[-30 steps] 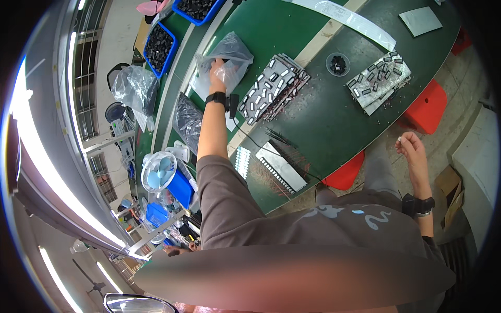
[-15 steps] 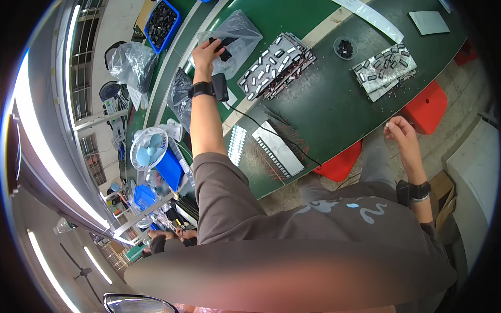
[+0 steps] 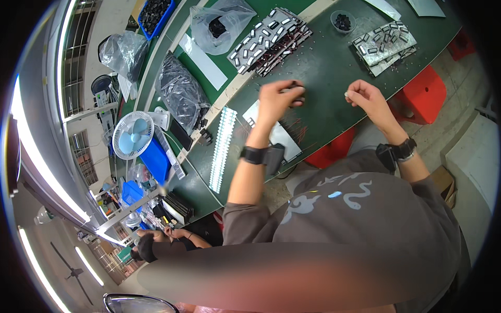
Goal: The recorder marks and assembles small electronic components onto strips at a manual workstation.
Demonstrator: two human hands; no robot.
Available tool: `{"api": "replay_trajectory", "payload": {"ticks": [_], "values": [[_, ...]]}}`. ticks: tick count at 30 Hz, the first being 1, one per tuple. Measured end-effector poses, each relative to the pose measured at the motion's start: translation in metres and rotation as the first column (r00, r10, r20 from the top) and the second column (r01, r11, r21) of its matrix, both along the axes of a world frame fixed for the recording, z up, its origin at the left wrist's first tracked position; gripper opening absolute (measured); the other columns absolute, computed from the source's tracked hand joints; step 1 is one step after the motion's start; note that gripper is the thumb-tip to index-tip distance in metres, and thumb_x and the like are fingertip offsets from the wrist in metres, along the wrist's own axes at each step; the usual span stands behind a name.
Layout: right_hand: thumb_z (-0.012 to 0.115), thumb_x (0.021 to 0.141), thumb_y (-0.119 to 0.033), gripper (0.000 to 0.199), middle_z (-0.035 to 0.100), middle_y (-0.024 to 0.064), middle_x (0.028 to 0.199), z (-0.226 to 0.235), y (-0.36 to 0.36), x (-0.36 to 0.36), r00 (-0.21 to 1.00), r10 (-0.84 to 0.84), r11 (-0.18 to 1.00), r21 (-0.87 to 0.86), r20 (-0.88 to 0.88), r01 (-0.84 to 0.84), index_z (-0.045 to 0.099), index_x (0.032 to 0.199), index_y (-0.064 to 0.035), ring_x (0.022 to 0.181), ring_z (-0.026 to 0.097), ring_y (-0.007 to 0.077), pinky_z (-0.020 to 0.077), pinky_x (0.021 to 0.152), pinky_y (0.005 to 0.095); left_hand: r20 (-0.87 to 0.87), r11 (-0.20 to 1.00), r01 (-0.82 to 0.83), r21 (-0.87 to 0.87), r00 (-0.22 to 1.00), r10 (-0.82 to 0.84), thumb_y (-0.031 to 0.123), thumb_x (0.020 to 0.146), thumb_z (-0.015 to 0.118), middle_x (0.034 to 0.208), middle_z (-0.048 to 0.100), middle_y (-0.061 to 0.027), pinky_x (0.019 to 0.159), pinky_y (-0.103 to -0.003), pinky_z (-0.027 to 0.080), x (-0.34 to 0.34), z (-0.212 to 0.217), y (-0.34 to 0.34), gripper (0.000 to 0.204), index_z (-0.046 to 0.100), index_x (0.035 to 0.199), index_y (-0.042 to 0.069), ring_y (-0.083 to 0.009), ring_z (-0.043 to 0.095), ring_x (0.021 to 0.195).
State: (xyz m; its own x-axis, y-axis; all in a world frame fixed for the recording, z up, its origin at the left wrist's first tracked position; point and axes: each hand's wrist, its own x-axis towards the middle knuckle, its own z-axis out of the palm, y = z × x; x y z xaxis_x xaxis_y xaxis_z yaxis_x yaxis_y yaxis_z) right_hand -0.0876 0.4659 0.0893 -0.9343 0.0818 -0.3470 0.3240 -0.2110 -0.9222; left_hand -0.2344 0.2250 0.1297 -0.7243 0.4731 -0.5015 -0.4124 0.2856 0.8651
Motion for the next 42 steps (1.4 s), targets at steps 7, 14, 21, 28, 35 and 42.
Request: {"api": "replay_trajectory", "payload": {"ticks": [7,14,21,28,35,42], "values": [[0.062,0.095,-0.014,0.013,0.056,-0.0041,0.086,-0.031,-0.024,-0.034,0.987,0.080,0.971,0.236,-0.140,-0.046,0.058,0.096,-0.0027,0.079,0.051,0.0028,0.0444,0.071,0.0198,-0.698,0.830,0.006,-0.558,0.536,-0.474,0.010,0.085,0.071,0.096,0.070,-0.0176,0.070,-0.035,0.055,0.044,-0.050,0.028,0.023,0.070,0.106,0.001,-0.0265,0.071,0.081],[0.063,0.095,-0.012,0.011,0.053,-0.0063,0.086,-0.057,-0.029,-0.039,0.980,0.109,0.925,0.378,-0.168,-0.039,0.057,0.097,-0.0031,0.077,0.048,0.0001,0.0423,0.069,0.0166,-0.770,0.899,-0.092,-0.428,0.557,-0.310,0.008,0.085,0.068,0.113,0.064,-0.0191,0.084,-0.042,0.052,0.068,-0.063,0.010,0.027,0.065,0.110,-0.003,-0.0380,0.063,0.099],[0.063,0.096,-0.013,0.011,0.053,-0.0066,0.085,-0.059,-0.024,-0.041,0.971,0.150,0.928,0.365,-0.187,-0.073,0.058,0.096,-0.0032,0.075,0.048,0.0002,0.0413,0.066,0.0174,-0.874,0.890,-0.178,-0.420,0.342,-0.344,0.007,0.086,0.068,0.116,0.062,-0.0167,0.089,-0.042,0.051,0.095,-0.069,-0.016,0.024,0.065,0.109,-0.003,-0.0347,0.061,0.104],[0.061,0.096,-0.018,0.017,0.055,0.0003,0.076,-0.051,-0.026,-0.065,0.919,0.343,0.714,0.690,-0.194,-0.121,0.058,0.094,-0.0022,0.069,0.050,0.0083,0.0431,0.064,0.0260,-0.885,0.903,-0.040,-0.428,0.218,-0.411,0.006,0.087,0.066,0.116,0.062,-0.0160,0.101,-0.047,0.044,0.102,-0.075,0.000,0.020,0.066,0.105,-0.002,-0.0336,0.056,0.115],[0.061,0.095,-0.019,0.019,0.057,0.0061,0.073,-0.053,-0.024,-0.070,0.921,0.354,0.647,0.754,-0.166,-0.112,0.058,0.093,-0.0009,0.066,0.052,0.0145,0.0442,0.062,0.0304,-0.878,0.889,-0.072,-0.453,0.205,-0.432,0.008,0.089,0.061,0.115,0.062,-0.0156,0.109,-0.051,0.036,0.091,-0.078,0.006,0.019,0.066,0.104,-0.003,-0.0341,0.052,0.120],[0.062,0.094,-0.019,0.019,0.059,0.0075,0.072,-0.052,-0.029,-0.071,0.929,0.343,0.628,0.769,-0.135,-0.120,0.059,0.092,-0.0005,0.064,0.054,0.0164,0.0444,0.060,0.0316,-0.876,0.883,-0.083,-0.461,0.200,-0.438,0.008,0.087,0.065,0.112,0.065,-0.0132,0.107,-0.050,0.039,0.090,-0.082,0.008,0.017,0.069,0.101,-0.001,-0.0333,0.054,0.119]]}}
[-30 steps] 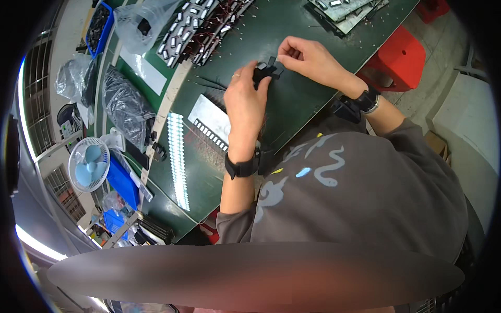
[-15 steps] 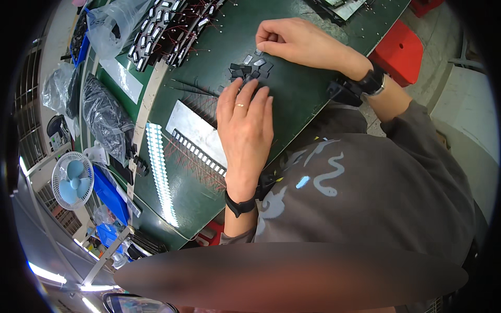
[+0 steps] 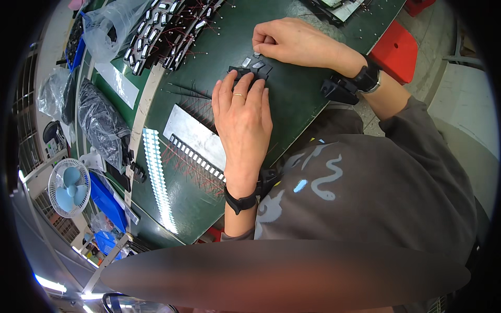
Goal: The recorder marks and assembles small electronic components onto strips at a manual workstation.
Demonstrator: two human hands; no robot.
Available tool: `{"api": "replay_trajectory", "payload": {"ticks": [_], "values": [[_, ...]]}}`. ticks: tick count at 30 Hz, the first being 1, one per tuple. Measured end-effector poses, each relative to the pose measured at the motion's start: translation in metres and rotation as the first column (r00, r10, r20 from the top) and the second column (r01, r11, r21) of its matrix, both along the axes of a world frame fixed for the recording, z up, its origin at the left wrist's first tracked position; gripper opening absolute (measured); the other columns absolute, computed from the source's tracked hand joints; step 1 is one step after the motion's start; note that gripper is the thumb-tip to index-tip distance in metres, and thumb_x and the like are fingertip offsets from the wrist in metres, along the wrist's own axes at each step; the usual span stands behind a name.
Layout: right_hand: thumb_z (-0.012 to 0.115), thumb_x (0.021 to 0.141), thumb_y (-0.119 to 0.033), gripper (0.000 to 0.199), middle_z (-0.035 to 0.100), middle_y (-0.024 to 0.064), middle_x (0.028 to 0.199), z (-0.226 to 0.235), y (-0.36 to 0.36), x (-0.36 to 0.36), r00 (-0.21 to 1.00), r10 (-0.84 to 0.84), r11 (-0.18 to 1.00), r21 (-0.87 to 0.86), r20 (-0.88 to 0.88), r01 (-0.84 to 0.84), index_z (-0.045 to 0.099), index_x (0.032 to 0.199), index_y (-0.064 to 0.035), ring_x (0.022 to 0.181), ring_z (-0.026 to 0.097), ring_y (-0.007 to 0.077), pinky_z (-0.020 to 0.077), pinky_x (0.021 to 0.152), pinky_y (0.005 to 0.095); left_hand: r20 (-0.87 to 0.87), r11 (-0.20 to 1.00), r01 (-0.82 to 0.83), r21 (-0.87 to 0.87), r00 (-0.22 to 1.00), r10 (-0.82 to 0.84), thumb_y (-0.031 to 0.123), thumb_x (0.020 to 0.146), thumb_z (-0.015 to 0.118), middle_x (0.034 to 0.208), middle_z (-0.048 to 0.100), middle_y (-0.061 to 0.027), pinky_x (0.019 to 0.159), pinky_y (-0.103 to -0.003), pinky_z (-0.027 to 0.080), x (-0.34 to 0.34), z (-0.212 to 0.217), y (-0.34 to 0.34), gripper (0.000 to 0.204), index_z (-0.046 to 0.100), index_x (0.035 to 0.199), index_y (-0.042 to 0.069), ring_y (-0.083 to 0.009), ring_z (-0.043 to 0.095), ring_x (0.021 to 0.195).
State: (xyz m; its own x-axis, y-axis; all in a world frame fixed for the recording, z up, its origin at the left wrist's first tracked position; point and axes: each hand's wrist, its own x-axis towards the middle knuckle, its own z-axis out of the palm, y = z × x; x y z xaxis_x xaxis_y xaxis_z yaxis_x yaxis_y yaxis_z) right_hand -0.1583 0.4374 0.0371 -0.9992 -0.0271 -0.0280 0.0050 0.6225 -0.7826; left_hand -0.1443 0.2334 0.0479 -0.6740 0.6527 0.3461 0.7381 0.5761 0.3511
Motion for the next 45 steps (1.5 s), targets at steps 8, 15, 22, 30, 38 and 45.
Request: {"api": "replay_trajectory", "payload": {"ticks": [8,15,22,30,38,45], "values": [[0.063,0.092,-0.017,0.017,0.060,0.0080,0.069,-0.001,-0.001,0.000,1.000,-0.012,1.000,0.020,-0.016,0.013,0.059,0.091,-0.0004,0.061,0.055,0.0173,0.0442,0.058,0.0319,0.014,1.000,0.000,-0.007,1.000,0.000,0.009,0.088,0.064,0.112,0.064,-0.0137,0.108,-0.050,0.037,-0.001,-0.002,0.000,0.018,0.068,0.102,-0.002,-0.0332,0.053,0.119],[0.063,0.092,-0.017,0.017,0.059,0.0038,0.069,0.001,0.000,-0.001,1.000,-0.016,1.000,-0.002,0.017,0.016,0.059,0.091,-0.0005,0.062,0.054,0.0124,0.0434,0.058,0.0288,0.002,1.000,-0.031,0.005,1.000,0.031,0.010,0.088,0.064,0.112,0.063,-0.0135,0.107,-0.050,0.037,-0.003,0.002,0.001,0.020,0.067,0.104,-0.002,-0.0324,0.054,0.117],[0.061,0.096,-0.021,0.017,0.053,-0.0070,0.082,0.013,-0.001,0.002,0.983,0.034,0.846,-0.530,0.181,0.068,0.059,0.094,-0.0042,0.072,0.047,0.0013,0.0395,0.063,0.0191,0.043,0.974,-0.206,0.094,0.978,0.203,0.010,0.087,0.069,0.109,0.066,-0.0117,0.093,-0.039,0.050,-0.012,0.022,0.007,0.028,0.066,0.112,-0.003,-0.0278,0.062,0.099],[0.063,0.095,-0.018,0.014,0.055,-0.0060,0.084,0.048,-0.043,-0.006,0.980,0.180,0.791,-0.604,0.081,-0.095,0.059,0.095,-0.0049,0.074,0.048,0.0016,0.0397,0.065,0.0188,0.625,0.713,-0.467,0.524,0.779,0.051,0.006,0.090,0.070,0.091,0.072,-0.0107,0.068,-0.026,0.055,-0.013,0.016,-0.016,0.036,0.063,0.124,-0.002,-0.0132,0.068,0.071],[0.063,0.095,-0.016,0.013,0.056,-0.0056,0.083,0.053,-0.074,-0.018,0.970,0.241,0.827,-0.525,0.009,-0.201,0.059,0.092,-0.0032,0.074,0.049,0.0025,0.0412,0.067,0.0194,0.678,0.574,-0.605,0.552,0.726,0.113,0.005,0.090,0.070,0.088,0.073,-0.0081,0.071,-0.024,0.054,-0.008,0.018,-0.040,0.026,0.068,0.116,-0.002,-0.0083,0.068,0.077],[0.062,0.095,-0.014,0.012,0.055,-0.0059,0.082,0.050,-0.084,-0.020,0.961,0.275,0.842,-0.487,0.013,-0.234,0.058,0.092,-0.0031,0.072,0.048,0.0026,0.0407,0.065,0.0197,0.657,0.541,-0.609,0.580,0.742,0.130,0.003,0.089,0.071,0.089,0.073,-0.0079,0.071,-0.022,0.054,-0.004,0.009,-0.048,0.024,0.068,0.112,-0.003,-0.0071,0.066,0.077]]}}
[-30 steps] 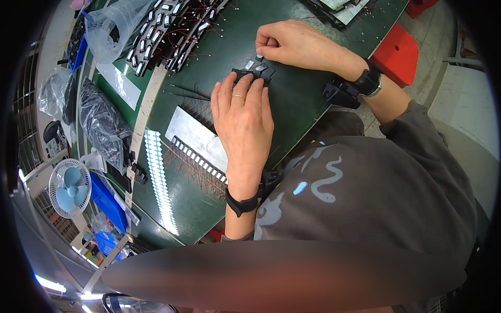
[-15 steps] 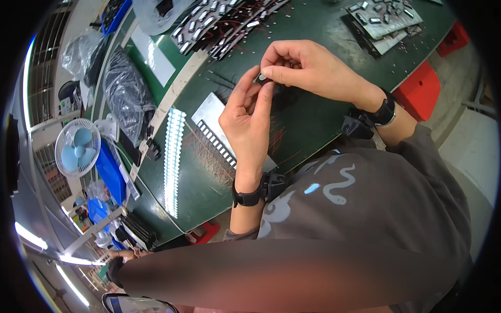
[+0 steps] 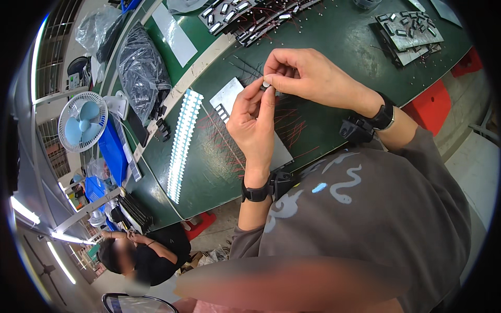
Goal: The recorder marks and assembles small electronic components onto strips at a manual workstation.
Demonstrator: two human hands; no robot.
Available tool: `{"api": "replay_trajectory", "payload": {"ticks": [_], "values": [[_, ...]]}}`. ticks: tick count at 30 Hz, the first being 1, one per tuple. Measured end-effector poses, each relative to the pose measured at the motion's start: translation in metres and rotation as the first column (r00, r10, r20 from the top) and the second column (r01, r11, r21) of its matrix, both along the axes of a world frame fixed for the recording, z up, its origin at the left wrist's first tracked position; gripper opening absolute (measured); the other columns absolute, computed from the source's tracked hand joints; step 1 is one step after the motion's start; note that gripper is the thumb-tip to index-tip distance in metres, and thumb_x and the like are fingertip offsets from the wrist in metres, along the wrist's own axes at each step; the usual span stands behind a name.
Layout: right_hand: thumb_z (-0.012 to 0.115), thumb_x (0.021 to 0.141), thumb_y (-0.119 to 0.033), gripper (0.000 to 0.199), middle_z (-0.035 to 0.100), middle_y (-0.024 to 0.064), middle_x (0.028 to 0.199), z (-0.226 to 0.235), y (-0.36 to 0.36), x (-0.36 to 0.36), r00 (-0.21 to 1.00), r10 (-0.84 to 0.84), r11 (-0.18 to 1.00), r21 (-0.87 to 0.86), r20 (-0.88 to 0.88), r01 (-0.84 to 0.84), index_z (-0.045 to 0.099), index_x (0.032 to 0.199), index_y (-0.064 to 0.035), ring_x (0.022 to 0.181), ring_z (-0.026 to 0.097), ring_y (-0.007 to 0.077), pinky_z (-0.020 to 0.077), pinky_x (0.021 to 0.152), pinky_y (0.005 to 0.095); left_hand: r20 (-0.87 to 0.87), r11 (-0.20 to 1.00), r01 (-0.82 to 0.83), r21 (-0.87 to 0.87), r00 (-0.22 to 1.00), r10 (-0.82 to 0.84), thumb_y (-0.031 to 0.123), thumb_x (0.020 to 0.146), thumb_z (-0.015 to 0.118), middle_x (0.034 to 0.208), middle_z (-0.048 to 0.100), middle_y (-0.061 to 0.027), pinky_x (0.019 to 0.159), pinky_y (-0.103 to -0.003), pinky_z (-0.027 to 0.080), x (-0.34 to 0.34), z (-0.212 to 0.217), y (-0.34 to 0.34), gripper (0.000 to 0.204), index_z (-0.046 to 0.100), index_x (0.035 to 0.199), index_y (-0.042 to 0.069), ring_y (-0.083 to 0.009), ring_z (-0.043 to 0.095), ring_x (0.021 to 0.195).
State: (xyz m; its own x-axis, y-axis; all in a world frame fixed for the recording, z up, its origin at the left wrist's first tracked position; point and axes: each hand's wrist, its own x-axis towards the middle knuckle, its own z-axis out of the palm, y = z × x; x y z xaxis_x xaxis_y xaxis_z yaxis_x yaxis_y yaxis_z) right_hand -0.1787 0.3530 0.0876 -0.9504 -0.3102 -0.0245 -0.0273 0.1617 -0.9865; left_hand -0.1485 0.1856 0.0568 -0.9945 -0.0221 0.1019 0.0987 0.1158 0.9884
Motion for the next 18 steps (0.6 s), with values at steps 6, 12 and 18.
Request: {"api": "replay_trajectory", "payload": {"ticks": [6,12,18], "values": [[0.062,0.095,-0.015,0.013,0.053,-0.0065,0.080,-0.011,-0.002,-0.002,0.999,-0.036,0.992,-0.117,0.010,0.037,0.057,0.092,-0.0032,0.070,0.046,0.0025,0.0402,0.063,0.0199,-0.047,1.000,-0.017,0.014,0.999,0.018,0.003,0.089,0.071,0.088,0.073,-0.0076,0.071,-0.022,0.054,0.000,-0.006,-0.002,0.024,0.068,0.112,-0.002,-0.0075,0.067,0.078],[0.062,0.096,-0.017,0.014,0.053,-0.0061,0.080,-0.004,-0.005,0.001,0.990,0.003,0.976,-0.217,0.140,0.028,0.058,0.093,-0.0035,0.071,0.046,0.0020,0.0398,0.063,0.0192,-0.075,1.000,-0.031,-0.005,0.997,0.031,0.003,0.089,0.071,0.088,0.072,-0.0074,0.072,-0.022,0.055,0.000,-0.006,-0.002,0.025,0.066,0.113,-0.003,-0.0086,0.067,0.079],[0.063,0.096,-0.017,0.015,0.053,-0.0060,0.080,-0.009,-0.008,0.001,0.994,-0.004,0.976,-0.216,0.108,0.027,0.058,0.092,-0.0030,0.072,0.047,0.0021,0.0404,0.064,0.0193,-0.065,1.000,-0.029,0.002,0.997,0.029,0.002,0.090,0.070,0.090,0.072,-0.0079,0.072,-0.023,0.055,-0.001,-0.008,-0.002,0.025,0.066,0.114,-0.003,-0.0095,0.068,0.080]]}}
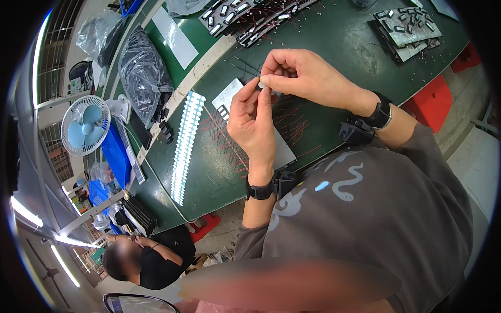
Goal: The recorder marks and assembles small electronic components onto strips at a manual workstation.
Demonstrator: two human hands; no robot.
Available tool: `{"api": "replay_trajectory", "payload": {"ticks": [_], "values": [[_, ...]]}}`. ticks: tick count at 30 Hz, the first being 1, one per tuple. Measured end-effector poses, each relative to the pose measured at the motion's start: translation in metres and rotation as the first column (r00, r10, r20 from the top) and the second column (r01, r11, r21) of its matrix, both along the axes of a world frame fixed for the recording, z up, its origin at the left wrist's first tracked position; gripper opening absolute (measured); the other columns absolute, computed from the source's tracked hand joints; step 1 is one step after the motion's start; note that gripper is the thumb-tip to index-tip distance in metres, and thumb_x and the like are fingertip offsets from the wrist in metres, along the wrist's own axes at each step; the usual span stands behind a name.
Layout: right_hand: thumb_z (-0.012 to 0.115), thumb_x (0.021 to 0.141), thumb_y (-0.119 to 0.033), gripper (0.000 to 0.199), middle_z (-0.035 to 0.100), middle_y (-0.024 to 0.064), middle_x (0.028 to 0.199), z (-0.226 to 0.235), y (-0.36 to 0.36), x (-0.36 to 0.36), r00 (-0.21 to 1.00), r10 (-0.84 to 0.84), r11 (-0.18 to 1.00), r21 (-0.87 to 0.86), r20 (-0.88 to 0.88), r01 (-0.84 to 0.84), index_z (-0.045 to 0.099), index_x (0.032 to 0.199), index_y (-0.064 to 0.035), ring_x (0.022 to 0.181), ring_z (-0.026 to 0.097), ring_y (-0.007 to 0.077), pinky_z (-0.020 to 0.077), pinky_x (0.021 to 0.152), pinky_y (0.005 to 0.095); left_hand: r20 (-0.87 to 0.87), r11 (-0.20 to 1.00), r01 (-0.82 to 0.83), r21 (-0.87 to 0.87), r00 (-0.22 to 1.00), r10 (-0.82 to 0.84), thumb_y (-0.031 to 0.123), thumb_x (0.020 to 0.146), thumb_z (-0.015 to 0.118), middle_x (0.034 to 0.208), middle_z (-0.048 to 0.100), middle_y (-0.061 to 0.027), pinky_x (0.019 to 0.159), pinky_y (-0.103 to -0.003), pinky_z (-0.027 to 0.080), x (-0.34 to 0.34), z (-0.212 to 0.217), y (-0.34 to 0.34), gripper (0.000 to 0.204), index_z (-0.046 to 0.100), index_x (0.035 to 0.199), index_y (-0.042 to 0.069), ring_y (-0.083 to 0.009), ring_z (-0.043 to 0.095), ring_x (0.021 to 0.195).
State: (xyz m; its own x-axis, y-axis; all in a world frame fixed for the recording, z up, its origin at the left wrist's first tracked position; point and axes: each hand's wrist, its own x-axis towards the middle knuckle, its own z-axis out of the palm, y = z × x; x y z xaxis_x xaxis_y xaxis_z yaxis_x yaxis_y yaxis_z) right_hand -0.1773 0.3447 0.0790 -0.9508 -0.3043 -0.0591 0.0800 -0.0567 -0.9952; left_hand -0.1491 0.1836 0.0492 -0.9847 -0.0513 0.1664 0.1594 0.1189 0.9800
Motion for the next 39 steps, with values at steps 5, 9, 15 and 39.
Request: {"api": "replay_trajectory", "payload": {"ticks": [5,9,15,39], "values": [[0.064,0.095,-0.016,0.015,0.055,-0.0052,0.080,0.001,-0.001,0.001,0.999,-0.018,0.998,0.064,-0.045,0.021,0.058,0.091,-0.0024,0.072,0.048,0.0028,0.0415,0.064,0.0199,0.002,1.000,0.007,0.009,1.000,-0.007,0.001,0.090,0.069,0.092,0.072,-0.0083,0.074,-0.023,0.056,0.001,-0.001,0.000,0.026,0.065,0.116,-0.003,-0.0103,0.069,0.083],[0.065,0.093,-0.014,0.014,0.057,-0.0035,0.079,0.003,-0.002,0.004,0.991,-0.046,0.983,0.169,-0.126,0.067,0.059,0.090,-0.0019,0.071,0.050,0.0038,0.0425,0.064,0.0207,0.004,0.999,0.022,0.031,1.000,-0.023,0.000,0.092,0.066,0.094,0.072,-0.0093,0.076,-0.023,0.056,0.002,0.000,0.001,0.027,0.063,0.118,-0.004,-0.0112,0.069,0.085],[0.065,0.091,-0.010,0.010,0.060,0.0004,0.077,0.006,-0.007,0.009,0.928,-0.065,0.928,0.319,-0.367,0.192,0.060,0.091,-0.0014,0.068,0.054,0.0059,0.0441,0.061,0.0233,0.018,0.985,0.057,0.163,0.998,-0.061,-0.001,0.094,0.061,0.098,0.071,-0.0125,0.078,-0.024,0.056,0.002,0.010,0.000,0.025,0.061,0.118,-0.006,-0.0138,0.070,0.087],[0.066,0.092,-0.013,0.012,0.061,-0.0024,0.084,-0.004,-0.011,0.004,0.980,-0.089,0.964,0.231,-0.177,0.130,0.063,0.092,-0.0015,0.072,0.053,0.0042,0.0437,0.064,0.0209,0.243,0.942,-0.017,0.336,0.968,-0.069,0.003,0.097,0.056,0.093,0.066,-0.0071,0.079,-0.030,0.062,-0.006,0.014,-0.004,0.018,0.061,0.112,-0.007,-0.0118,0.066,0.084]]}}
